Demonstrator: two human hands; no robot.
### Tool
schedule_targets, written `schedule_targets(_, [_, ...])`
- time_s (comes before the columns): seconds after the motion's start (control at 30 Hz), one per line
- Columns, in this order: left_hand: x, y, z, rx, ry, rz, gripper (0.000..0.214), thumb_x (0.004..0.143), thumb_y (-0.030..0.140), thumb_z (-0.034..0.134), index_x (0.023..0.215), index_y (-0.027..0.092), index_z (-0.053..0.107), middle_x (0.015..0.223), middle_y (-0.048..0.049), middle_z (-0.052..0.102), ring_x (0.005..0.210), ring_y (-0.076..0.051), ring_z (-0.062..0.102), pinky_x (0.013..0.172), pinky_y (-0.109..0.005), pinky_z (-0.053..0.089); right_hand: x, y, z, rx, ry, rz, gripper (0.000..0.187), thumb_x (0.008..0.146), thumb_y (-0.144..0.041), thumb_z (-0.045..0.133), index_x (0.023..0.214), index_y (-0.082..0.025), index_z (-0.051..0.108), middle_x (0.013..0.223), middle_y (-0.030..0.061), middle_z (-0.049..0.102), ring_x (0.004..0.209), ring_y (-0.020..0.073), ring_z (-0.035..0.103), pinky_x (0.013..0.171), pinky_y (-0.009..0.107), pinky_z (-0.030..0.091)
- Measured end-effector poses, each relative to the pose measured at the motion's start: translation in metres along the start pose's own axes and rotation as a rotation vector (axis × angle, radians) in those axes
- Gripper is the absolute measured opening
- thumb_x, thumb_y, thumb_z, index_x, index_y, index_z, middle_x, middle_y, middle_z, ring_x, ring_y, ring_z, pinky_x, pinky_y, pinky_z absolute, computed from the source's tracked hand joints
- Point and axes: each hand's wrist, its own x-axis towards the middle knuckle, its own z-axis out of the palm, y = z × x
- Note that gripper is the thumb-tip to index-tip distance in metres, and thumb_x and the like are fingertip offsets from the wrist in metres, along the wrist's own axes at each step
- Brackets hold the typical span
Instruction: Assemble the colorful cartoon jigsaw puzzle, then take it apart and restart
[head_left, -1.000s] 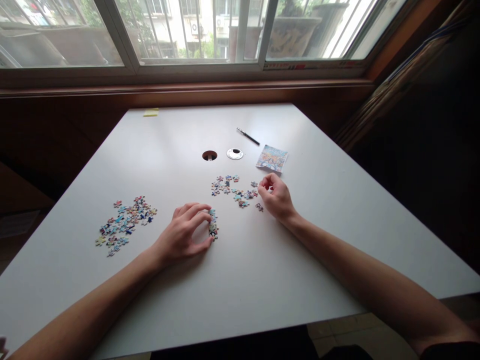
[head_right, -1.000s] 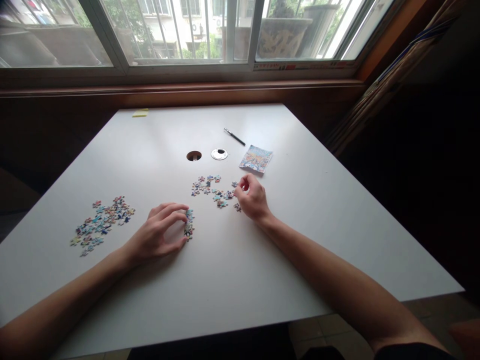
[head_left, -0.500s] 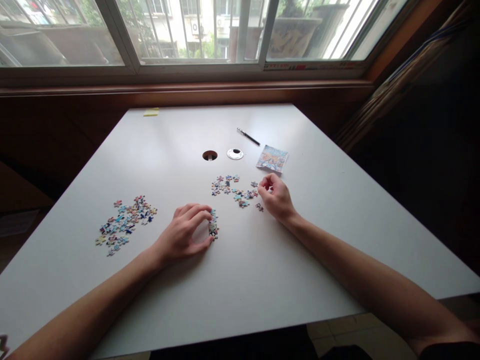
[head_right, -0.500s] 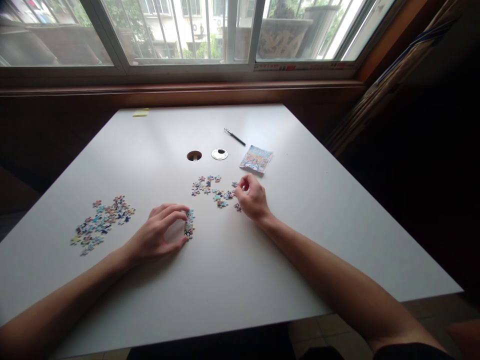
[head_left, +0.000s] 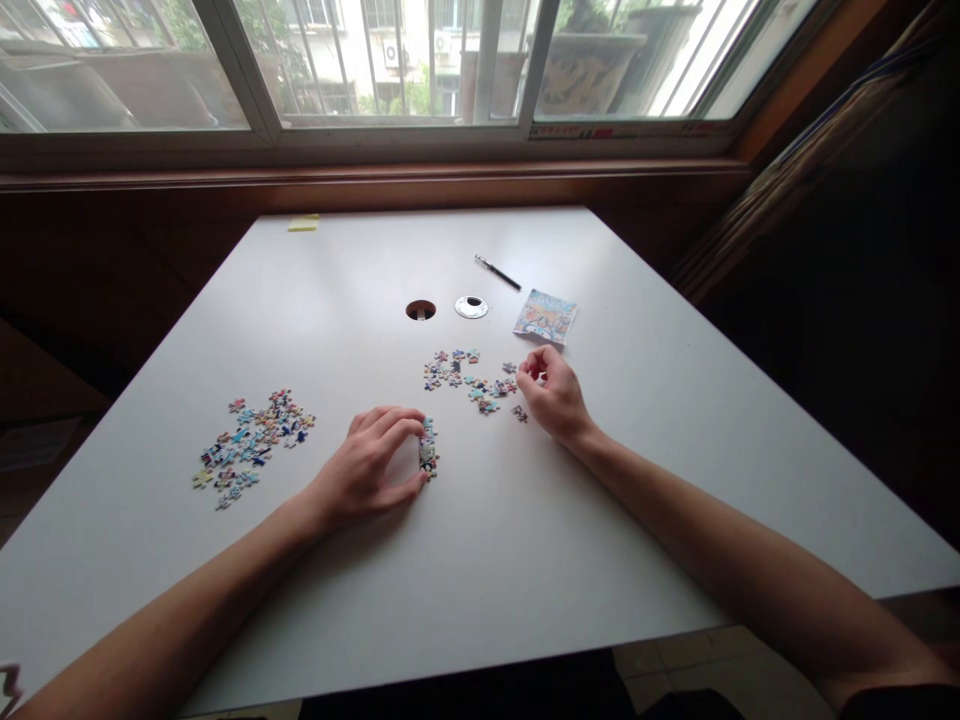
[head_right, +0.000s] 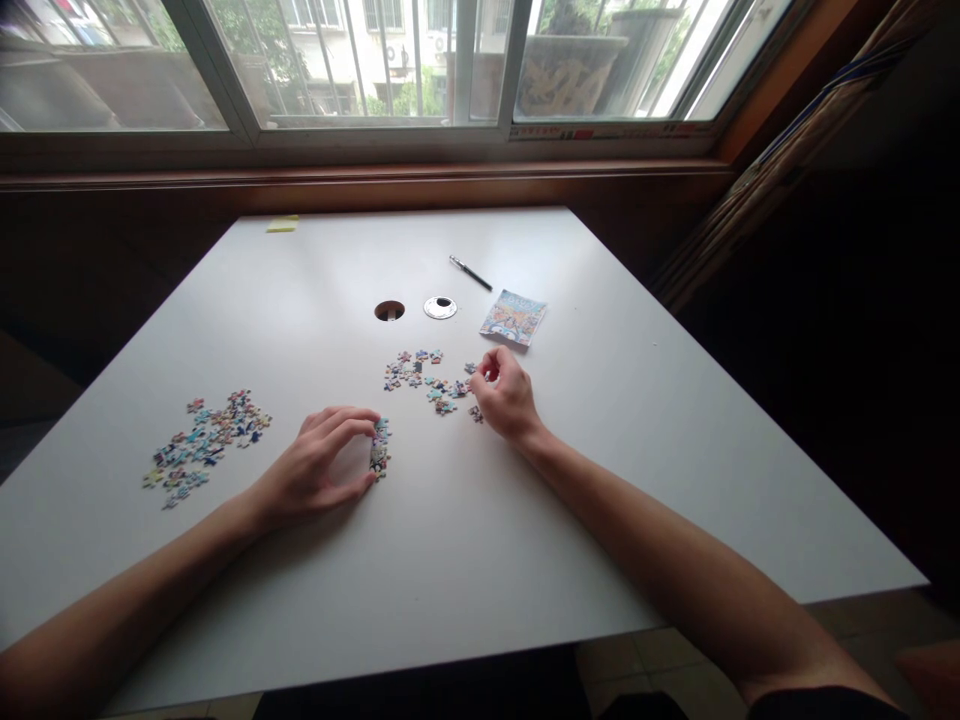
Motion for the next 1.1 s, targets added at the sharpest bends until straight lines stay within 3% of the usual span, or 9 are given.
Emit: schedule_targets(1.1, [-0.0006, -0.0019, 0.0012, 0.019, -0.017, -0.001, 0.028, 0.087, 0.030, 0.064, 0.113, 0.025, 0.054, 0.133, -0.0077, 0.062, 0.126, -0.027, 0.053, 0.106, -0.044, 0.036, -0.0006, -0.0026, -0.0006, 0.019, 0.000, 0.014, 0.014, 0.074, -0.024, 0.060, 0.077, -0.024, 0.047, 0.077, -0.0006, 0.056, 0.071, 0.0165, 0.049, 0.066, 0.031, 0.041])
